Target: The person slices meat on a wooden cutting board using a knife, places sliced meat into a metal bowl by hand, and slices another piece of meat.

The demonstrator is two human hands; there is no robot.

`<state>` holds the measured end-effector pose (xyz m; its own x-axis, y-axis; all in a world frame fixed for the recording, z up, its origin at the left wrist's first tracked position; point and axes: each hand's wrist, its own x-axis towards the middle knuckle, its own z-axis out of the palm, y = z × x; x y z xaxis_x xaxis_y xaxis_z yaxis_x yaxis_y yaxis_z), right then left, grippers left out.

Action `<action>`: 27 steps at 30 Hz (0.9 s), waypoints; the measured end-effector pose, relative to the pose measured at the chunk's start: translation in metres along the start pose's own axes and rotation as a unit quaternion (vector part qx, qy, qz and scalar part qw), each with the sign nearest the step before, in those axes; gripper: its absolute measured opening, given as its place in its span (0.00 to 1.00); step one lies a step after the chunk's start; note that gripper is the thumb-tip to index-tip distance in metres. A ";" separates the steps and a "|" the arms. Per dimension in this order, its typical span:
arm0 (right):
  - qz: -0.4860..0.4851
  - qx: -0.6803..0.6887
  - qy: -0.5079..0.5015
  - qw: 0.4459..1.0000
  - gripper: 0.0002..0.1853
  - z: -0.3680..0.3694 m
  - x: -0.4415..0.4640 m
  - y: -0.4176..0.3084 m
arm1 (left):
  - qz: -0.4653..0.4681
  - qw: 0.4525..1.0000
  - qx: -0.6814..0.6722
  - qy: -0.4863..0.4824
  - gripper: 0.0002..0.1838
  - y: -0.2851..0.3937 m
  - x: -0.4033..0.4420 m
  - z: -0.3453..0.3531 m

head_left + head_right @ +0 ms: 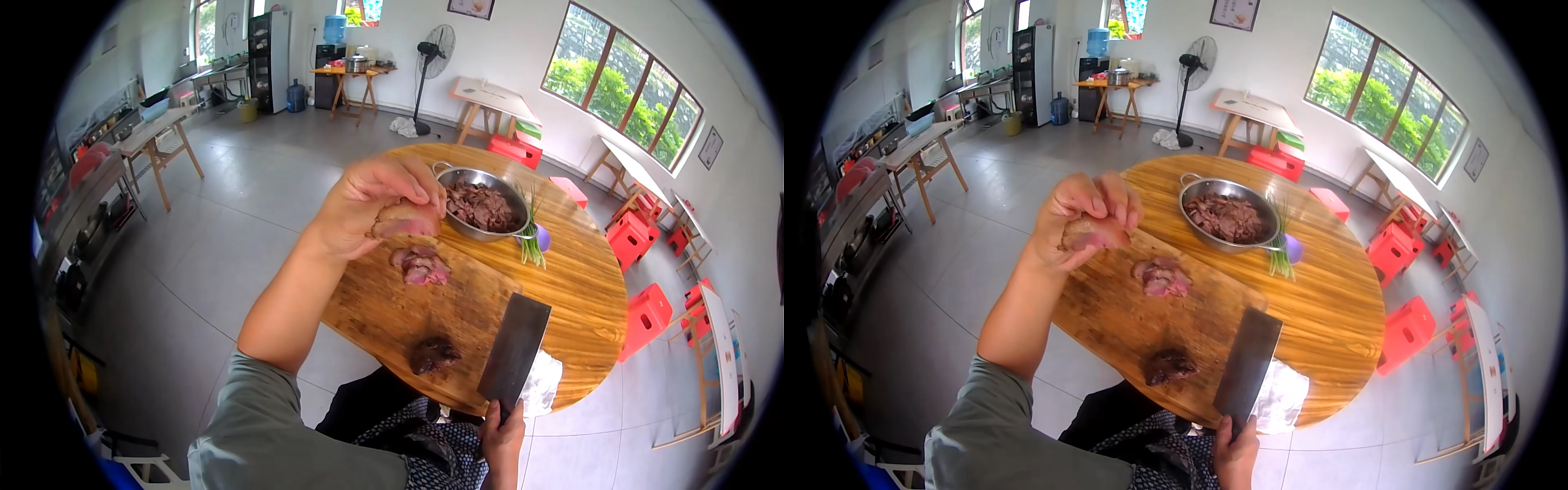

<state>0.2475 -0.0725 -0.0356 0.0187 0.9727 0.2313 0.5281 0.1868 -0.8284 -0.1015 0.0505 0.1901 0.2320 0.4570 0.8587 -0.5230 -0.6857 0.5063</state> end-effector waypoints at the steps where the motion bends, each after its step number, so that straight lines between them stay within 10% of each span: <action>1: -0.001 0.000 0.000 1.000 0.14 0.000 0.000 0.000 | 0.013 0.999 -0.042 0.003 0.15 -0.001 0.000 -0.001; 27: 0.045 0.013 -0.011 0.999 0.24 -0.005 0.000 -0.024 | -0.084 0.992 -0.070 0.066 0.16 0.002 -0.017 -0.004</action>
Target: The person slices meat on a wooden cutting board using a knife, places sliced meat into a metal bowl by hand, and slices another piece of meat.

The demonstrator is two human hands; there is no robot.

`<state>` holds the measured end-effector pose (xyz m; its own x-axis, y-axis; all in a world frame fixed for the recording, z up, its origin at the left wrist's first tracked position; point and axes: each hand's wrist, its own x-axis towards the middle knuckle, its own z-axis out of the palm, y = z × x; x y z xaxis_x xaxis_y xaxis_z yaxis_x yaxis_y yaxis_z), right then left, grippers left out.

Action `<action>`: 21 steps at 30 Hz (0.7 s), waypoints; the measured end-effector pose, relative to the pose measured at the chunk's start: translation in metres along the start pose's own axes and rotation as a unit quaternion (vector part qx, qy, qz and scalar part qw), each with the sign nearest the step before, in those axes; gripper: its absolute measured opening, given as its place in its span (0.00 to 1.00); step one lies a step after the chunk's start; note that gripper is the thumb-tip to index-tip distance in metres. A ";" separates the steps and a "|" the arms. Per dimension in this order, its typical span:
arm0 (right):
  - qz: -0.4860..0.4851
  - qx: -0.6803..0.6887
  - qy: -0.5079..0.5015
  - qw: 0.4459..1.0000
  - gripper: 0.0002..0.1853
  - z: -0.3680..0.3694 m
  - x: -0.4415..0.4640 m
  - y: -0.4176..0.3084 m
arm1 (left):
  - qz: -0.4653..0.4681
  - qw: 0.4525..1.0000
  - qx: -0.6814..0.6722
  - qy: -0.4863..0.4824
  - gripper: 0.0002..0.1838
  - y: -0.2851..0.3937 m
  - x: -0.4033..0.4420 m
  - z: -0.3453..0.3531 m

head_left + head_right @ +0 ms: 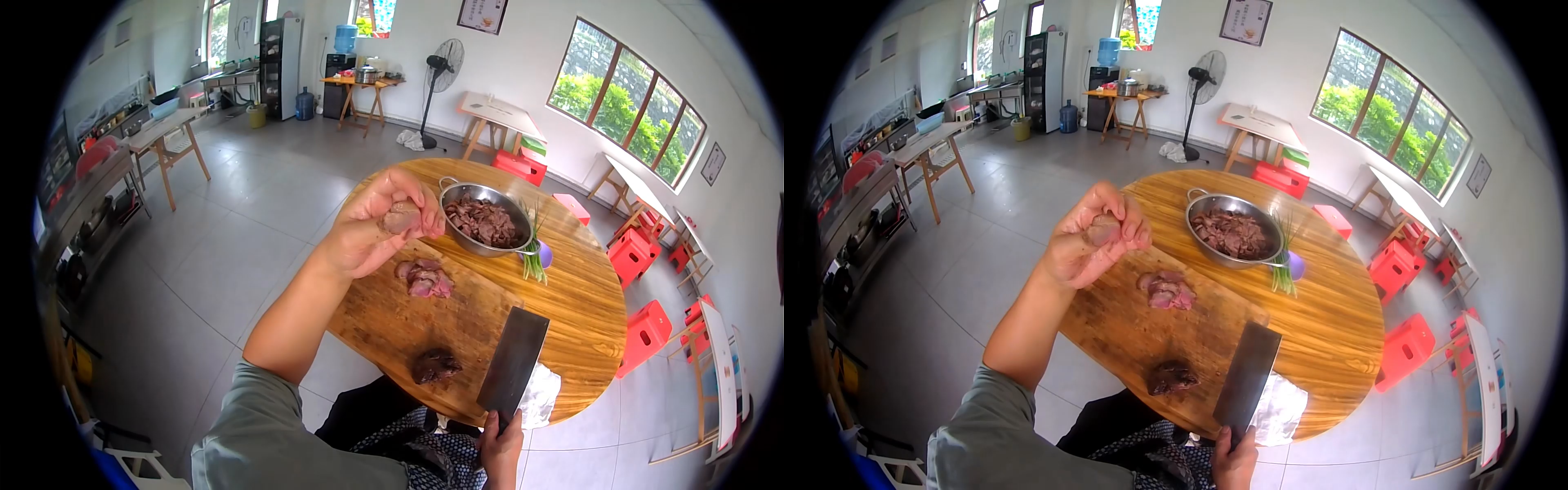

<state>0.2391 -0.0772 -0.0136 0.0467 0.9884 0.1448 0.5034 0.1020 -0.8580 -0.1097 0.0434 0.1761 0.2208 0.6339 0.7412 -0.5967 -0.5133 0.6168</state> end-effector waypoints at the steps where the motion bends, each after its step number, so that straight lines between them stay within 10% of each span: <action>1: 0.000 0.000 -0.001 1.000 0.24 0.000 0.000 0.000 | 0.000 1.000 0.001 0.006 0.16 0.000 0.000 0.001; 21: 0.003 0.031 0.012 0.999 0.19 0.002 -0.001 -0.003 | -0.012 0.999 -0.027 0.028 0.10 -0.009 -0.006 -0.006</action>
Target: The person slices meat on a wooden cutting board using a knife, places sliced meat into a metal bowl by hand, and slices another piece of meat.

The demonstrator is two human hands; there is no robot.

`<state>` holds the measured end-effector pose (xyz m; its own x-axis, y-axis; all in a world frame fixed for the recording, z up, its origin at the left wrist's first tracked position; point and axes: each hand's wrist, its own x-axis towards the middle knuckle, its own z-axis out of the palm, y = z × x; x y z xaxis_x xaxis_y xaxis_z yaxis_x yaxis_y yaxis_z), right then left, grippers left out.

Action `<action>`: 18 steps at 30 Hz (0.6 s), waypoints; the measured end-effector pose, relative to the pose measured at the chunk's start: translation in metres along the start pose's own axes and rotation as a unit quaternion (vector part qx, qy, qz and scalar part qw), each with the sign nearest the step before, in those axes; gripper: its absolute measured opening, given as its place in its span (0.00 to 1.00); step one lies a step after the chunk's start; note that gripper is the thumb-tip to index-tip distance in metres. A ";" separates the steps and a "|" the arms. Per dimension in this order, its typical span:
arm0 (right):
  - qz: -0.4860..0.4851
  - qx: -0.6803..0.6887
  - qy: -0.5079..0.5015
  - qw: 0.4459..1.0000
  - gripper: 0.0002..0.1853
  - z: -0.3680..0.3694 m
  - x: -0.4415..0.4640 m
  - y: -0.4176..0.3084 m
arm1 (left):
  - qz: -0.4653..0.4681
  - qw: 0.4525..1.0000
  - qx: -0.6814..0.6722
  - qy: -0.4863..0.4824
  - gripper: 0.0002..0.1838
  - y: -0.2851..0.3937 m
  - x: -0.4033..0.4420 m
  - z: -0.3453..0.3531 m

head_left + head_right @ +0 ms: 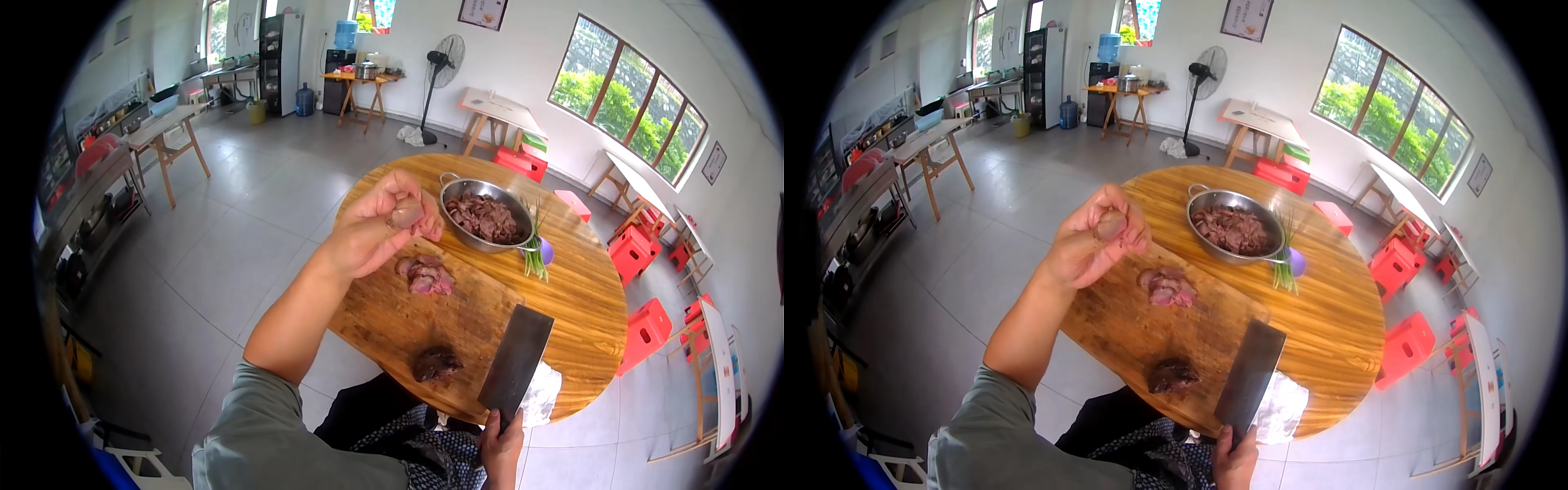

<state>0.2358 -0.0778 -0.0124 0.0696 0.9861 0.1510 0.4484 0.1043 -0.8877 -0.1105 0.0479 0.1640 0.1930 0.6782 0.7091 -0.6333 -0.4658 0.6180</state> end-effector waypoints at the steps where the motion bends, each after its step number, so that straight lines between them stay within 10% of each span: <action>1: 0.002 -0.001 0.001 1.000 0.19 0.000 -0.001 -0.001 | -0.007 0.999 0.027 0.026 0.11 -0.001 0.000 -0.002; 12: 0.022 -0.002 -0.012 1.000 0.14 -0.001 -0.001 0.003 | -0.051 0.973 0.217 0.065 0.08 -0.028 0.020 -0.047; 15: 0.002 0.013 -0.011 1.000 0.14 0.000 0.000 0.008 | -0.255 0.888 0.370 0.094 0.09 -0.068 0.008 -0.084; 17: 0.011 0.015 -0.011 1.000 0.14 -0.001 -0.002 -0.004 | -0.330 0.673 0.661 0.038 0.10 -0.080 -0.013 -0.089; 18: 0.022 0.014 -0.010 1.000 0.14 -0.001 -0.001 -0.007 | -0.329 0.672 0.663 0.036 0.10 -0.097 -0.032 -0.106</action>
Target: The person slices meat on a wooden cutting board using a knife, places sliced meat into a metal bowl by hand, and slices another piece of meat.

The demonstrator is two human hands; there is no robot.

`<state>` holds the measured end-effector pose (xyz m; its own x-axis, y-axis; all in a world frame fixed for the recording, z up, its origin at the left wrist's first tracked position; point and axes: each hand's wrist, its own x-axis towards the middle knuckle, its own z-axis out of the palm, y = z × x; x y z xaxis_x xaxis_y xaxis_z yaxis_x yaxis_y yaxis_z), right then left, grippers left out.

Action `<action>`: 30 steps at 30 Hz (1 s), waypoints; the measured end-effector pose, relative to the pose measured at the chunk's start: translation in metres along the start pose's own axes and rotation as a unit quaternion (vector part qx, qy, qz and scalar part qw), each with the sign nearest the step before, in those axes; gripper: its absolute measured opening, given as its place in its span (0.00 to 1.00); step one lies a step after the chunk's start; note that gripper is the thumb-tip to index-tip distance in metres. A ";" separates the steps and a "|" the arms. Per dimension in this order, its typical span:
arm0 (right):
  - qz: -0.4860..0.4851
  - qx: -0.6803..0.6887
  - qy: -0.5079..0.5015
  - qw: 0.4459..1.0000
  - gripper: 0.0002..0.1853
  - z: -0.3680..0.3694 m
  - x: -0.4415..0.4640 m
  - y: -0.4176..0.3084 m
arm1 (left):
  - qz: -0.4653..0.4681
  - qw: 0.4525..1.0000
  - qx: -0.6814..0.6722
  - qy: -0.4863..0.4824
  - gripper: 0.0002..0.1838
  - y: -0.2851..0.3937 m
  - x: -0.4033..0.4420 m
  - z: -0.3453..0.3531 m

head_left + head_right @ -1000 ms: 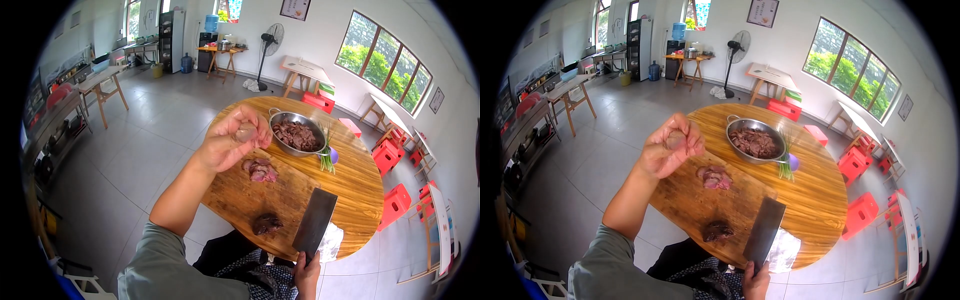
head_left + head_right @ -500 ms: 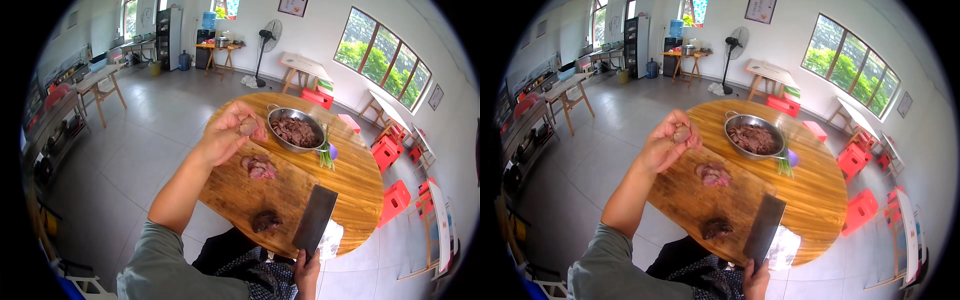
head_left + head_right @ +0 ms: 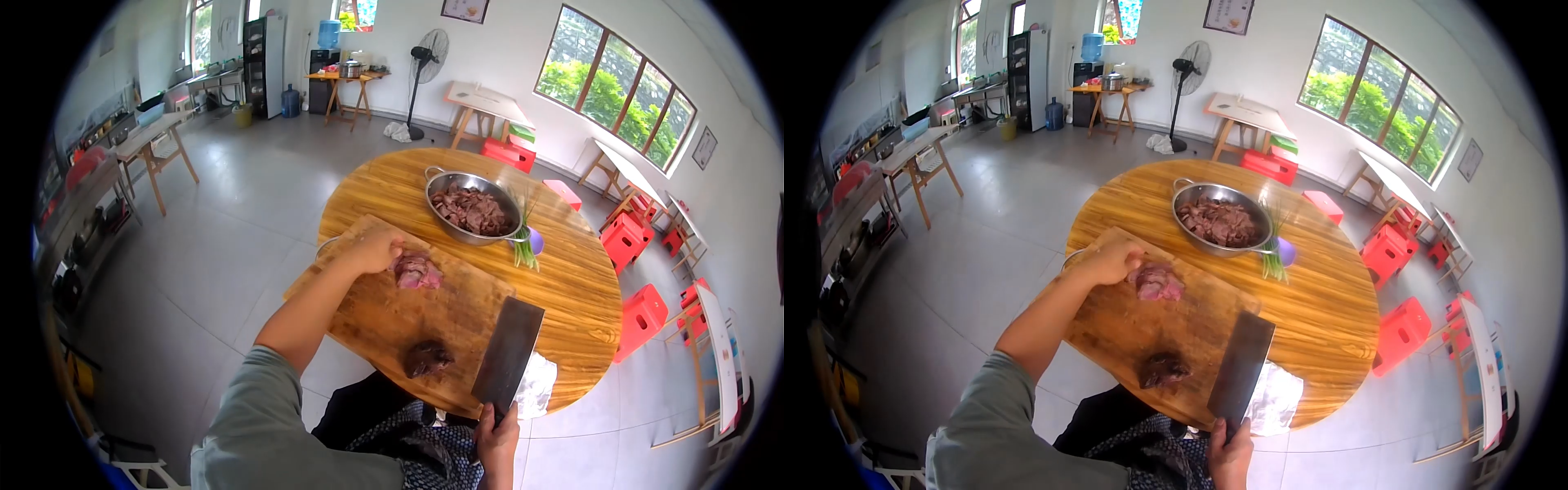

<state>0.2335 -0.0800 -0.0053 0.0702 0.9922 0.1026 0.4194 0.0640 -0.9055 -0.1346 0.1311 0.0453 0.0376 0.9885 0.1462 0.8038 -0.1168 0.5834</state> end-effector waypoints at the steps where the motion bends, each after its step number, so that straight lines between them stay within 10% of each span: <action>1: 0.001 0.002 0.004 1.000 0.14 0.001 0.003 0.009 | 0.053 0.991 0.064 0.105 0.10 -0.030 0.003 0.026; 2: -0.031 -0.027 0.004 0.999 0.14 0.001 0.006 0.024 | 0.103 0.965 0.123 0.206 0.11 -0.049 0.003 0.040; 6: -0.040 -0.065 0.001 0.997 0.13 -0.002 0.004 0.024 | 0.043 0.980 -0.094 0.169 0.10 -0.027 -0.026 0.033; 30: -0.010 -0.151 -0.052 0.987 0.13 -0.006 0.004 -0.021 | 0.291 0.947 -0.057 0.127 0.17 0.081 -0.158 0.102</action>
<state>0.2302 -0.0784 0.0169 -0.0282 0.9977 0.0623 0.6718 0.0651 -0.7378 -0.0151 -0.0243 -0.0121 0.2997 0.7005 0.6477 0.6209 -0.6586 0.4251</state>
